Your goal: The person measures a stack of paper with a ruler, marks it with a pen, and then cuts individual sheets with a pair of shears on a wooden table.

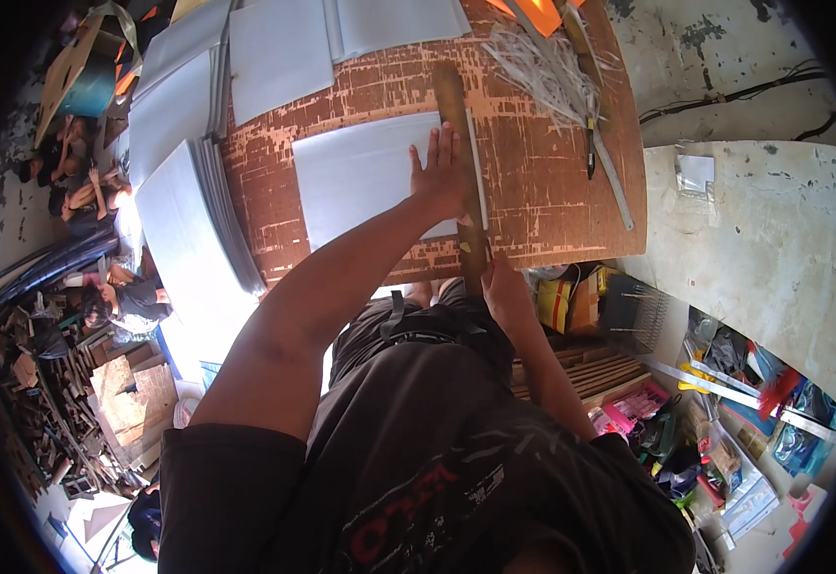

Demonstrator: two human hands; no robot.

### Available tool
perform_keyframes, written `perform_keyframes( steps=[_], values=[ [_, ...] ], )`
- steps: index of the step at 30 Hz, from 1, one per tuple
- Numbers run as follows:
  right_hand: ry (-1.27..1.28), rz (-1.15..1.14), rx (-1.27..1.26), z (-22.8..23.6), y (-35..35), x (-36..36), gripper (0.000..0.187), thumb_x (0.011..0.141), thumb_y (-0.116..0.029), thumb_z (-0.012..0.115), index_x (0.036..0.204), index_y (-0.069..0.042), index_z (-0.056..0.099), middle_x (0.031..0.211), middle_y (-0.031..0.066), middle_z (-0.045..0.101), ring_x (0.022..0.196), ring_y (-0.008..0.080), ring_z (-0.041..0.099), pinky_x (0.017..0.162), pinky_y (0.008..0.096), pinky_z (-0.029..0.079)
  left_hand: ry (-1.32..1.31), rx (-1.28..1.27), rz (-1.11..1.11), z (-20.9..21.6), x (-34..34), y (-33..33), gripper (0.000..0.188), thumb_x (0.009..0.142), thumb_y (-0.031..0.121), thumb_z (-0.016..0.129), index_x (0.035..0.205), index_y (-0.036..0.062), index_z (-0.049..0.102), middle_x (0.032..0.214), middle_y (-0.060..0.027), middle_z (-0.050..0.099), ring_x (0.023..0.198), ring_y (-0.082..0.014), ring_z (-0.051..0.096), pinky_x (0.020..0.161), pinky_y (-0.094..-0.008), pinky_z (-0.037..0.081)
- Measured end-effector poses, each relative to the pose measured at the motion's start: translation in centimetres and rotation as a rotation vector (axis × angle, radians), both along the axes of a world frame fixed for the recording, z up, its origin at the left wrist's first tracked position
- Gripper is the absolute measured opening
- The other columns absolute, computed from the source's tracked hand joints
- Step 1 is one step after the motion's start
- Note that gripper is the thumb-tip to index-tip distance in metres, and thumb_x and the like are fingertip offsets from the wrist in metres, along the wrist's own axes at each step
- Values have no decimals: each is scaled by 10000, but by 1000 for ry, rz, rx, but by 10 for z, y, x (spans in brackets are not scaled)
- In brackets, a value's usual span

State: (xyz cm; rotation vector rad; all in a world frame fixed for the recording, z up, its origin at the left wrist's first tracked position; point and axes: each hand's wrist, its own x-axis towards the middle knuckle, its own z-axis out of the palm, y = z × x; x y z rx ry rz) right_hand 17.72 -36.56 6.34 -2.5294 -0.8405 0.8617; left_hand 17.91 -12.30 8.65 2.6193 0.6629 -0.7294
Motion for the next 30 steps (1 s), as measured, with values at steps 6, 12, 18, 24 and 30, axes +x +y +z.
perform_keyframes(
  steps=[6, 12, 18, 24, 30],
  values=[
    [-61, -36, 55, 36, 44, 40, 293, 997, -244, 510, 1016, 45, 556, 794, 328, 660, 801, 507, 669, 694, 575, 546, 48, 18, 27, 5, -5, 4, 1522, 612, 535, 921, 1578, -56, -95, 1665, -245, -168, 1557, -392, -107, 1213, -650, 97],
    [-188, -17, 251, 2, 142, 107, 324, 1010, -243, 478, 1096, 49, 589, 873, 313, 679, 891, 508, 658, 769, 584, 527, 64, 25, -15, 1, 9, -3, 1548, 588, 557, 922, 1581, -44, -103, 1663, -244, -176, 1558, -387, -109, 1214, -646, 106],
    [-166, 111, 86, 10, 209, 118, 357, 993, -258, 504, 1084, 66, 623, 996, 302, 699, 959, 452, 693, 824, 532, 552, 63, 46, -2, 2, 1, 1, 1542, 582, 553, 922, 1589, -26, -92, 1664, -246, -166, 1556, -393, -115, 1207, -658, 118],
    [-118, 4, 137, -3, 210, 120, 378, 970, -288, 521, 1060, 49, 664, 904, 277, 716, 891, 441, 704, 827, 544, 540, 56, 41, -22, 2, 3, 1, 1521, 586, 546, 922, 1599, -4, -69, 1660, -256, -171, 1555, -402, -117, 1201, -669, 128],
    [-68, 43, 93, 4, 209, 119, 406, 981, -295, 504, 1117, 65, 634, 950, 298, 707, 942, 461, 690, 847, 530, 540, 44, 27, -5, 0, 3, 1, 1508, 586, 522, 931, 1608, 25, -61, 1658, -260, -173, 1552, -405, -126, 1198, -679, 116]
  ],
)
